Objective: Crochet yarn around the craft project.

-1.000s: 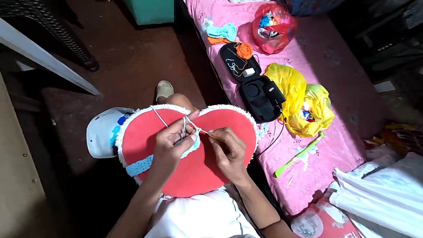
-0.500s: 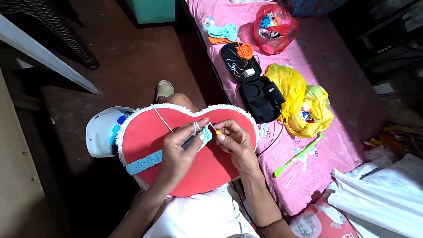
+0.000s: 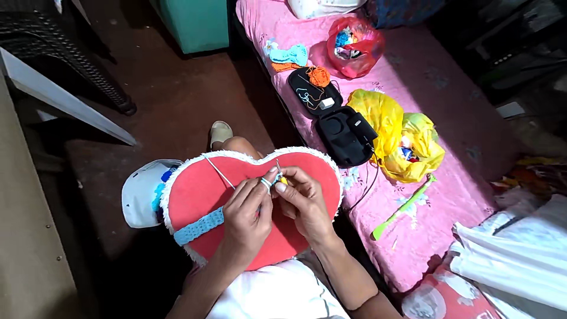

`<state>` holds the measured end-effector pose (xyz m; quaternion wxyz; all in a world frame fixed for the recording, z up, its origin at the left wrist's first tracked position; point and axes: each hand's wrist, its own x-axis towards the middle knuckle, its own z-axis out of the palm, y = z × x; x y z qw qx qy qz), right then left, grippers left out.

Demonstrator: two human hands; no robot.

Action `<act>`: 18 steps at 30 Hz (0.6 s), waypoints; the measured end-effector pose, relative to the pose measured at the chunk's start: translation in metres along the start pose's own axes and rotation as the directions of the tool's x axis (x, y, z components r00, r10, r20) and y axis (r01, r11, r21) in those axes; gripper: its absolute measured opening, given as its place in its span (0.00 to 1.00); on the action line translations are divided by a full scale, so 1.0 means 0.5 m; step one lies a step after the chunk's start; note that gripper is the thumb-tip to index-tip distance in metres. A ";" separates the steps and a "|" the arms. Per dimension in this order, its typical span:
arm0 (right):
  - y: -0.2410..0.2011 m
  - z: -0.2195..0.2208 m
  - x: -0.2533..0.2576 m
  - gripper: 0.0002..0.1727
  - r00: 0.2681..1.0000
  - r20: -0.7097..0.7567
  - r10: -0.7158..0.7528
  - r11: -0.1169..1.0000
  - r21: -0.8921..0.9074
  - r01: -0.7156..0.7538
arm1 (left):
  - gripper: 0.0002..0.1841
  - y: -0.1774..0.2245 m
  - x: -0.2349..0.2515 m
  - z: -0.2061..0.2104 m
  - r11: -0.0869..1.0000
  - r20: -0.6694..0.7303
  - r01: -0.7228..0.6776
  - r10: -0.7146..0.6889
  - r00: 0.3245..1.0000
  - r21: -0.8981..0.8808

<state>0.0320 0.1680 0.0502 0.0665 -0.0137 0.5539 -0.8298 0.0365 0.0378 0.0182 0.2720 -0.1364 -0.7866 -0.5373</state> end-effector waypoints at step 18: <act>-0.003 -0.059 0.028 0.02 0.999 -0.031 0.037 0.989 -0.141 -0.041 | 0.15 -0.244 0.204 -0.256 0.792 0.075 0.389 -0.475 0.877 0.470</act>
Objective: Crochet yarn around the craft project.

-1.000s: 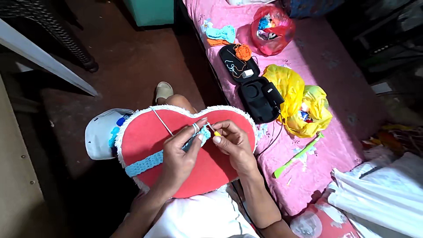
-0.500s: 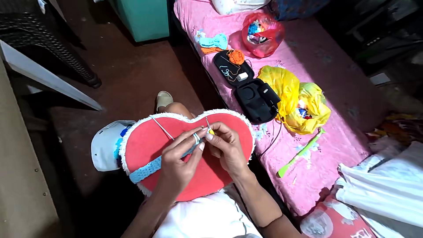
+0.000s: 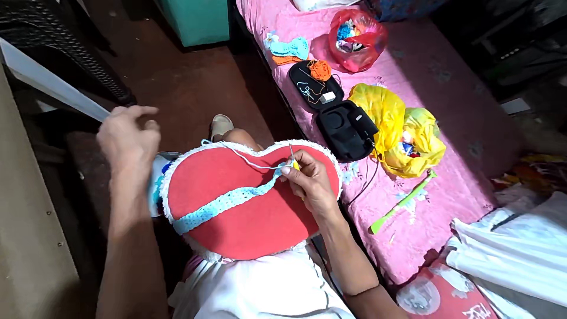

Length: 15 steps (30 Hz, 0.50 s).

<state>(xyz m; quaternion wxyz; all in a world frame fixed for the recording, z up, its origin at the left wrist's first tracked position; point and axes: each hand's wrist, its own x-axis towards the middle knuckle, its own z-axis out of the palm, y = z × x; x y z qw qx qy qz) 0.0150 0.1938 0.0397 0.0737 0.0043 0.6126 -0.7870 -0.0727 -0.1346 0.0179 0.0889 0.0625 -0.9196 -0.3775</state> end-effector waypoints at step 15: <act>0.010 0.005 0.014 0.07 0.998 -0.037 0.051 0.997 -0.055 -0.053 | 0.09 0.055 -0.324 -0.006 0.948 0.164 -0.252 0.222 0.961 0.195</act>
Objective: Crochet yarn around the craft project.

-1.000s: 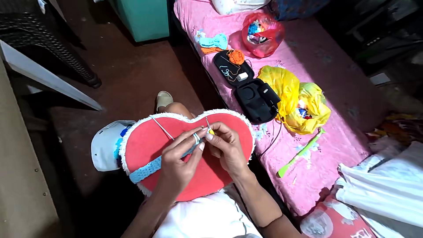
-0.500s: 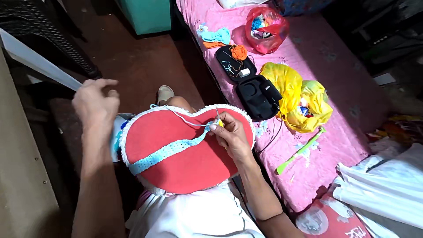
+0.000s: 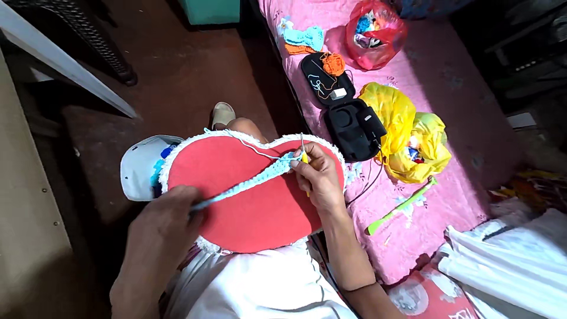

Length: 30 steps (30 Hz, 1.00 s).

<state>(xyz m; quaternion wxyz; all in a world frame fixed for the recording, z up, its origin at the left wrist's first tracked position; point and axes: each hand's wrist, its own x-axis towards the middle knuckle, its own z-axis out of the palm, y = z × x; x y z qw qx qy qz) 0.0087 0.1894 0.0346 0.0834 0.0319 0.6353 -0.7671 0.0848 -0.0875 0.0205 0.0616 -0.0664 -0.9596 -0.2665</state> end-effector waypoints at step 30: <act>0.021 -0.011 -0.055 0.13 0.846 0.299 -0.441 0.186 -0.892 0.412 | 0.10 0.076 0.247 0.042 0.387 0.395 0.280 0.260 0.881 -0.879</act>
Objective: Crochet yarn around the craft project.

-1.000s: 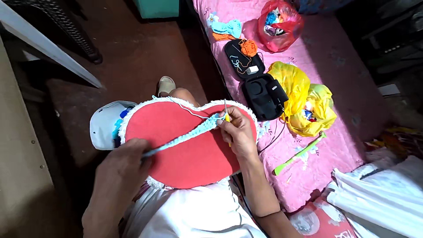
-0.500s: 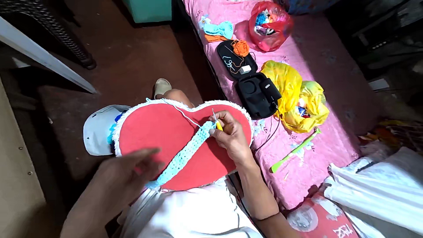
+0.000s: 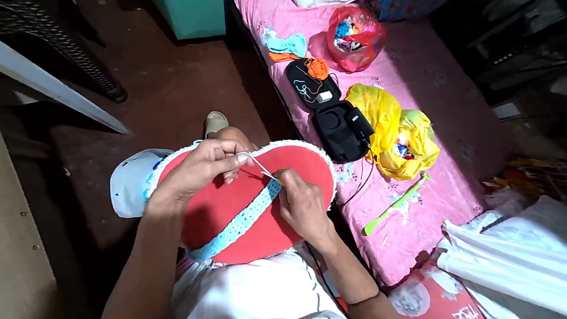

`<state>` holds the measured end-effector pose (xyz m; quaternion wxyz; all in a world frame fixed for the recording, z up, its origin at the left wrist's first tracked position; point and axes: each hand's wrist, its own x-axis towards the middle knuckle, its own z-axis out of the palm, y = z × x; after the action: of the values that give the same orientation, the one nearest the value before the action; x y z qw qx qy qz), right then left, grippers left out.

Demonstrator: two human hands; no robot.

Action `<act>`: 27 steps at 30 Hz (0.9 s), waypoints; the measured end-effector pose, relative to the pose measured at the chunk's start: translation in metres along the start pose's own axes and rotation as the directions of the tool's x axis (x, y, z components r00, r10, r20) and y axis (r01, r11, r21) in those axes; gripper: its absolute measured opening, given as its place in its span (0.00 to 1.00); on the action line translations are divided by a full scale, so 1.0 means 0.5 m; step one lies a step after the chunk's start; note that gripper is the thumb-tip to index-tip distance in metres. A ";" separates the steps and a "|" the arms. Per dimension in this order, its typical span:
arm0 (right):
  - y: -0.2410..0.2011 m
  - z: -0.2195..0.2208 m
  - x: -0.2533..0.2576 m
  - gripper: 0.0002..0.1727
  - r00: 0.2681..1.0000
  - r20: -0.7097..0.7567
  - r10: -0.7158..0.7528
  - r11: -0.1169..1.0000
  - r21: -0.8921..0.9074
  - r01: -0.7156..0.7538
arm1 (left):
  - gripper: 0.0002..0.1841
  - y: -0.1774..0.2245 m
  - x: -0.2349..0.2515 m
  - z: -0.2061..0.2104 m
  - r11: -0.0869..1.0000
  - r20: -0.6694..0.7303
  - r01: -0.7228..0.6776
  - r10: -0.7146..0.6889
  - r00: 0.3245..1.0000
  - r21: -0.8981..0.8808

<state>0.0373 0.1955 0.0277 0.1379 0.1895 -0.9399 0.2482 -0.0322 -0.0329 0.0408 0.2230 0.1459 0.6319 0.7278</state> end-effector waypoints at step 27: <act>-0.008 0.013 0.025 0.21 0.935 0.170 0.310 0.325 0.906 -0.272 | 0.26 -0.051 -0.036 0.029 0.920 -0.056 -0.356 0.351 0.935 -0.162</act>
<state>0.0269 0.1855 0.0281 -0.0207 0.0579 -0.6592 0.7495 -0.0062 -0.0272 0.0193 0.0915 0.2288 0.5338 0.8089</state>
